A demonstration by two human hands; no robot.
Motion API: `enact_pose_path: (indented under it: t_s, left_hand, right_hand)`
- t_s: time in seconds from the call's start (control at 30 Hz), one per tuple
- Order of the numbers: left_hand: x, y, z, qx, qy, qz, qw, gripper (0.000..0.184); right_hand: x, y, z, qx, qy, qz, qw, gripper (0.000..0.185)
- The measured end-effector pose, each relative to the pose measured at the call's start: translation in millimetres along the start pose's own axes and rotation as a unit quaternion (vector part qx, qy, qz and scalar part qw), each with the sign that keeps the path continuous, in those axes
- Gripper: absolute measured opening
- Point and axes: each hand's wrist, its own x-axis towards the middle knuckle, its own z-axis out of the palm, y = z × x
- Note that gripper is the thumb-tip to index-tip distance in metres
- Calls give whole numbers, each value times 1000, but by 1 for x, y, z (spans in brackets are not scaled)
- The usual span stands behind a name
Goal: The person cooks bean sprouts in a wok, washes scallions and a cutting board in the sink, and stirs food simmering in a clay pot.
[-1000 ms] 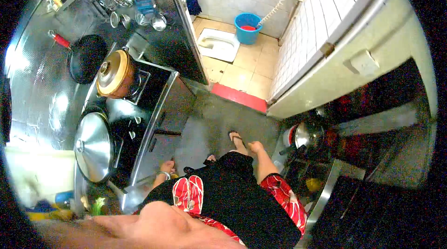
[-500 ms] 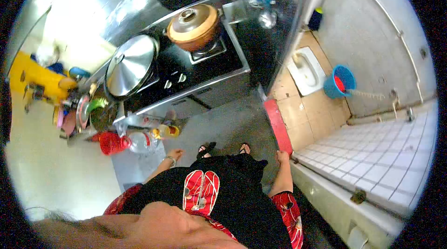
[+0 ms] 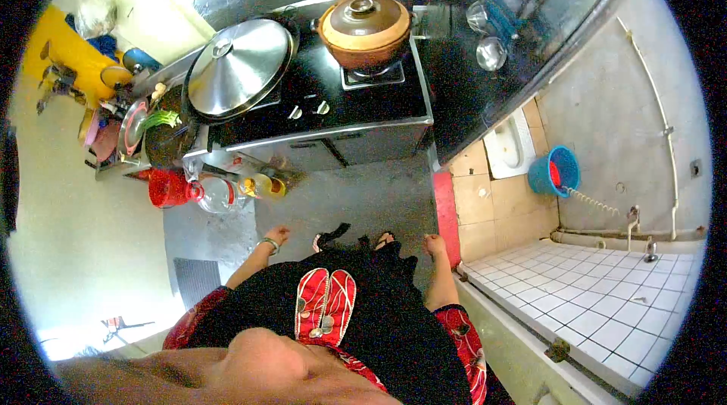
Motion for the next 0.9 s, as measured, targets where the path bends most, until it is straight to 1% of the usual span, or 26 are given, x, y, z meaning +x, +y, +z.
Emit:
enact_pose_path:
  t_s: [0.07, 0.17, 0.23, 0.27, 0.3, 0.37, 0.47, 0.57, 0.67, 0.73, 0.77, 0.8, 0.87, 0.9]
  left_hand:
    - [-15, -15, -2, 22, 12, -11, 1000, 30]
    - [-10, -60, 8, 6, 33, -2, 999, 31]
    - [-5, -98, 14, 63, 68, 25, 995, 31]
    - [-11, -104, 14, 91, 85, 38, 991, 32]
    - [-15, -110, 12, 54, 66, 8, 996, 32]
    - [-40, -96, -8, -21, 27, -49, 998, 33]
    - [-31, -132, 3, -41, 71, -11, 997, 32]
    - [-60, -109, -20, -123, 50, -90, 987, 31]
    - [-58, -135, -16, -175, 57, -82, 979, 30]
    - [-58, -153, -11, -208, 67, -95, 971, 29]
    - [-59, -162, -7, -224, 72, -102, 967, 28]
    - [-59, -170, -3, -236, 77, -97, 964, 28]
    - [-61, -197, 4, -255, 86, -86, 959, 28]
    - [-66, -209, 6, -256, 82, -98, 958, 29]
  right_hand:
    - [11, 2, 2, -75, -8, -24, 997, 20]
    - [9, -7, 5, -184, -17, 5, 983, 21]
    - [18, 20, 13, -138, -34, 17, 990, 22]
    - [18, 18, 20, -115, -41, 23, 992, 22]
    - [18, 14, 26, -114, -45, 32, 992, 22]
    - [-7, -7, 50, -112, -53, 53, 991, 23]
    - [-7, -15, 73, -164, -74, 36, 983, 25]
    - [95, 50, 57, -90, -103, 26, 990, 28]
    - [24, -20, 103, -95, -99, 37, 990, 33]
    - [7, -53, 124, -175, -92, 16, 980, 34]
    - [1, -62, 133, -214, -88, 6, 973, 34]
    - [-5, -70, 144, -204, -95, -9, 974, 34]
    - [11, -61, 157, -178, -108, -39, 977, 35]
    - [15, -59, 165, -175, -124, -29, 976, 34]
